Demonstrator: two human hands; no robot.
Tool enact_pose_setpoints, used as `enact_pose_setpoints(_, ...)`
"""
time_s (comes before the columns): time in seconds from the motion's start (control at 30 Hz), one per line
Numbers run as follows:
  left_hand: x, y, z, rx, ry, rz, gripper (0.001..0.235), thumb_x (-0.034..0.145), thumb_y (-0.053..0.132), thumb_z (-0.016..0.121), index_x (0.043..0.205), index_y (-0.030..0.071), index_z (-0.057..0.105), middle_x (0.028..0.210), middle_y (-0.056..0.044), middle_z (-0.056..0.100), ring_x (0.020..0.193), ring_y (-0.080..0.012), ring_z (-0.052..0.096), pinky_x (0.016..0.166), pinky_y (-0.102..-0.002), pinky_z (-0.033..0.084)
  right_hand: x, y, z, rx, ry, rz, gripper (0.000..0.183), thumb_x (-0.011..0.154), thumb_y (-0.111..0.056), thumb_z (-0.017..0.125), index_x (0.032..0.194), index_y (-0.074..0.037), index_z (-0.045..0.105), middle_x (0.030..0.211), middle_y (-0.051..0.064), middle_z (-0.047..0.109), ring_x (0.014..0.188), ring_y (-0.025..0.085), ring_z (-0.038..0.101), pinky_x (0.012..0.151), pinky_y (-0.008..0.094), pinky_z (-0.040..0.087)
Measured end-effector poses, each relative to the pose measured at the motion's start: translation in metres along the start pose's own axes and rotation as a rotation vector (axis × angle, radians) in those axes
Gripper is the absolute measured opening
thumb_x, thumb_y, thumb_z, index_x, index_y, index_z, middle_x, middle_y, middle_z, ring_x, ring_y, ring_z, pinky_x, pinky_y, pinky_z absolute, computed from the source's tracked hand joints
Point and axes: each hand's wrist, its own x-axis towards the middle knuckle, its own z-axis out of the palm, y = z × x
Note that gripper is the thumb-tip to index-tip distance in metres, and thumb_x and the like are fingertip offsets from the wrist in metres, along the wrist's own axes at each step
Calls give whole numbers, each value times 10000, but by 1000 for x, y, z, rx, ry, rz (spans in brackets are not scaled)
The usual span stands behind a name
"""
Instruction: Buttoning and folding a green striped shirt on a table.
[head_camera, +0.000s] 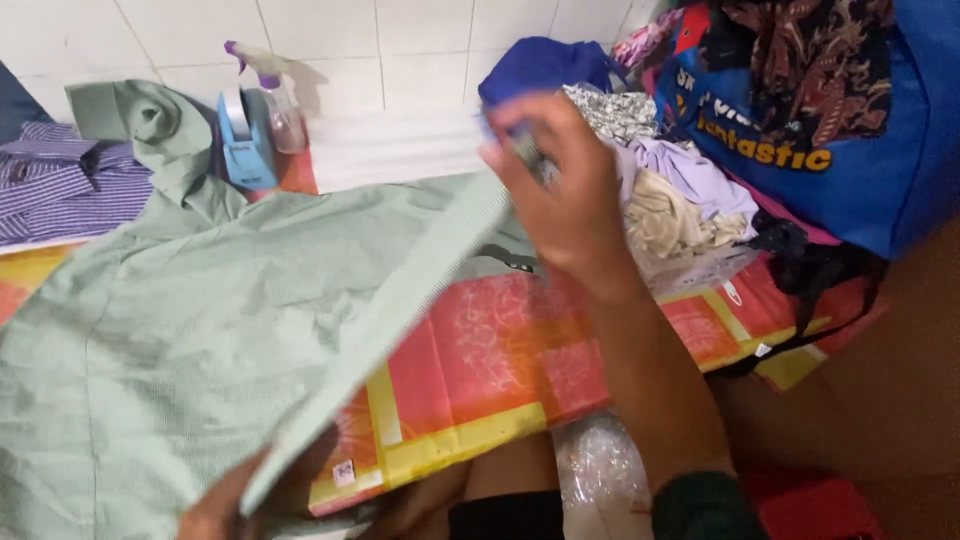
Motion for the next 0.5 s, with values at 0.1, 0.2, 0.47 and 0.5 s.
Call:
enact_pose_setpoints(0.1,-30,34,-8,141,-433,1,580,976,445,510,1550,410,439,1660,162,377,1559,-24,294,1317,-221,87,-45,20,-27,-36,21,75,224,984,-114,703,1160,-12,609,1138,99,672,1150,225,664,1103,400,534)
enact_pose_setpoints(0.2,-26,11,60,610,-703,198,619,991,431,386,1595,415,250,1710,150,177,1586,-115,184,1312,-298,116,-110,26,-57,-200,49,303,264,940,-139,725,1167,-17,666,1084,90,703,1022,197,661,914,329,552)
enact_pose_setpoints(0.47,-73,183,34,172,-497,-409,602,796,683,698,1352,460,760,1505,179,643,1477,-18,477,1286,-223,250,-329,150,-97,-529,-116,902,493,765,-377,826,1245,-324,723,955,-23,807,887,180,717,915,317,484)
enact_pose_setpoints(0.5,-96,227,15,240,-352,23,613,818,669,684,1389,447,673,1494,156,629,1430,-101,513,1199,-330,374,-330,154,-94,-491,-103,1019,490,803,-404,779,1277,-304,700,1018,-35,816,951,160,738,933,314,500)
